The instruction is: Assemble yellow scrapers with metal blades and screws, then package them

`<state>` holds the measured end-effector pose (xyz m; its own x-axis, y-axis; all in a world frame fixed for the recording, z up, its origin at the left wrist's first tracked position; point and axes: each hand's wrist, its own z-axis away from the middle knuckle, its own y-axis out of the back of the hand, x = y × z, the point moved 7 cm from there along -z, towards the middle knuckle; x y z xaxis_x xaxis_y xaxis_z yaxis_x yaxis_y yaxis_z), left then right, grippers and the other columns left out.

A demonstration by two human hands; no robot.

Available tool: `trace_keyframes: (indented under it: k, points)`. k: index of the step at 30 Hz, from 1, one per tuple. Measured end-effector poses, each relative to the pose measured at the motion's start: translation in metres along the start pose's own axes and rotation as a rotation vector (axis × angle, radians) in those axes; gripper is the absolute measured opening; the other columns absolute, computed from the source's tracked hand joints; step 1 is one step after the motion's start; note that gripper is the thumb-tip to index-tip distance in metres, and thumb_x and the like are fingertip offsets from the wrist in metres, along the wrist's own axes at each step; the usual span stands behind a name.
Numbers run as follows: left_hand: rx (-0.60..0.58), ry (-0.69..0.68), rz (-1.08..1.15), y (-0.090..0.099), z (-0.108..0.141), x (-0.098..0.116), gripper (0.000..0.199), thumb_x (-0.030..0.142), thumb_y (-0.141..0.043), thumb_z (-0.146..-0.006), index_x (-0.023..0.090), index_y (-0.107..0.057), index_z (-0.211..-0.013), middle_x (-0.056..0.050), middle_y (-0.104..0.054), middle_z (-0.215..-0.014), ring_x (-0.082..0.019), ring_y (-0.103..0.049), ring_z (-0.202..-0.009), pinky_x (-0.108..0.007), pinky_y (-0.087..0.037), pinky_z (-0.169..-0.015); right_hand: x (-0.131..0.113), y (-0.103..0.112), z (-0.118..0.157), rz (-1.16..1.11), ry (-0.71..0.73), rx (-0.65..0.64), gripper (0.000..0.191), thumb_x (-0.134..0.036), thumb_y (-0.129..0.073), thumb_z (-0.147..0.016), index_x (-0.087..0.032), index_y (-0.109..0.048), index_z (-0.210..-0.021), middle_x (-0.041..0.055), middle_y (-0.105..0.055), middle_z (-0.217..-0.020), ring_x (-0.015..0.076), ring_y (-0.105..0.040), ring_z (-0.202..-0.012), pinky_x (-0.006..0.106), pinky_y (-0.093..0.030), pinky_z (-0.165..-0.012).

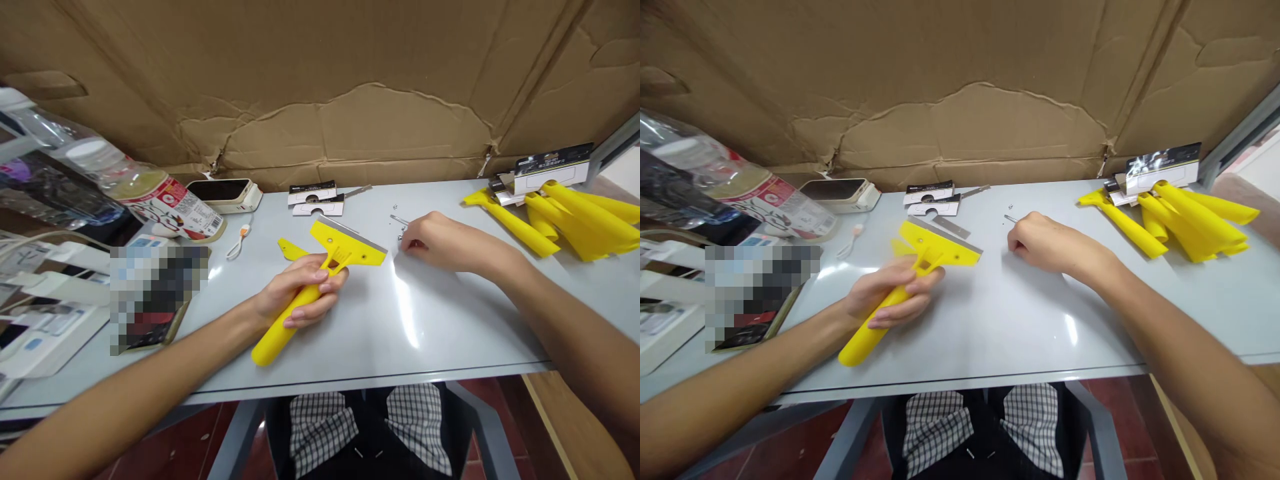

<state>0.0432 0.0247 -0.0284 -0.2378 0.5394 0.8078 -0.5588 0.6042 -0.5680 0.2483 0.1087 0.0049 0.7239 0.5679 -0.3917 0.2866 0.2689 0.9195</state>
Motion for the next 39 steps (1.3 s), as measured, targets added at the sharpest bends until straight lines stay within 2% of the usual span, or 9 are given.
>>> trace_keyframes:
  k: [4,7,11,18,23,28,36,39]
  points:
    - [-0.042,-0.005,0.001,0.001,0.0,-0.003,0.03,0.04,-0.063,-0.099,0.021,-0.052,-0.079,0.007,-0.043,-0.044,-0.006,-0.026,-0.026,-0.014,-0.031,-0.028,-0.023,0.026,0.008,-0.028,0.121,0.147,0.017,-0.016,-0.063,-0.091,-0.023,-0.078,-0.092,0.0036,-0.079,-0.09,0.0205,-0.068,-0.081,0.034,-0.048,-0.075]
    - [-0.032,-0.008,-0.013,0.001,0.0,-0.004,0.029,0.039,-0.065,-0.098,0.021,-0.053,-0.079,0.006,-0.044,-0.044,-0.006,-0.027,-0.027,-0.014,-0.031,-0.028,-0.042,0.041,0.017,-0.24,0.209,0.278,0.007,-0.025,-0.069,-0.092,-0.022,-0.076,-0.094,0.0019,-0.078,-0.089,0.0177,-0.068,-0.077,0.032,-0.05,-0.073]
    - [0.023,-0.029,-0.05,0.002,-0.001,-0.004,0.029,0.039,-0.066,-0.098,0.021,-0.054,-0.078,0.006,-0.045,-0.044,-0.006,-0.028,-0.027,-0.014,-0.031,-0.029,-0.061,0.034,0.022,-0.466,0.313,0.305,0.005,-0.026,-0.075,-0.092,-0.022,-0.074,-0.095,0.001,-0.078,-0.091,0.0154,-0.067,-0.078,0.03,-0.052,-0.071]
    - [0.079,-0.023,-0.143,0.006,-0.003,-0.009,0.029,0.04,-0.066,-0.098,0.022,-0.052,-0.079,0.006,-0.047,-0.045,-0.007,-0.03,-0.028,-0.016,-0.031,-0.03,-0.074,0.015,0.02,-0.375,0.421,0.342,0.006,-0.015,-0.073,-0.093,-0.02,-0.07,-0.096,0.0004,-0.077,-0.087,0.0135,-0.064,-0.074,0.03,-0.05,-0.072]
    - [0.141,-0.024,-0.221,0.008,-0.003,-0.012,0.024,0.042,-0.066,-0.097,0.022,-0.056,-0.087,0.006,-0.049,-0.045,-0.008,-0.033,-0.028,-0.017,-0.031,-0.03,-0.078,0.01,0.021,-0.288,0.433,0.369,0.008,-0.014,-0.07,-0.095,-0.02,-0.07,-0.099,0.0022,-0.075,-0.089,0.016,-0.065,-0.079,0.032,-0.051,-0.075]
    - [0.155,-0.019,-0.248,0.009,-0.005,-0.013,0.023,0.042,-0.067,-0.096,0.022,-0.057,-0.091,0.006,-0.05,-0.045,-0.008,-0.032,-0.027,-0.018,-0.029,-0.029,-0.081,0.007,0.022,-0.225,0.452,0.395,0.011,-0.01,-0.068,-0.095,-0.019,-0.069,-0.101,0.0023,-0.074,-0.087,0.0173,-0.065,-0.082,0.032,-0.051,-0.076]
    - [0.146,-0.01,-0.234,0.011,-0.005,-0.016,0.023,0.041,-0.068,-0.096,0.021,-0.058,-0.095,0.007,-0.051,-0.046,-0.008,-0.032,-0.027,-0.018,-0.03,-0.028,-0.079,0.007,0.021,-0.216,0.338,0.396,0.015,-0.011,-0.071,-0.093,-0.018,-0.068,-0.106,0.003,-0.077,-0.088,0.0208,-0.066,-0.087,0.035,-0.051,-0.078]
    - [0.145,-0.005,-0.233,0.01,-0.005,-0.017,0.024,0.042,-0.069,-0.096,0.022,-0.056,-0.092,0.007,-0.052,-0.046,-0.008,-0.033,-0.028,-0.017,-0.031,-0.029,-0.079,0.007,0.021,-0.258,0.326,0.392,0.017,-0.009,-0.071,-0.092,-0.018,-0.068,-0.106,0.0027,-0.078,-0.089,0.019,-0.068,-0.085,0.034,-0.052,-0.079]
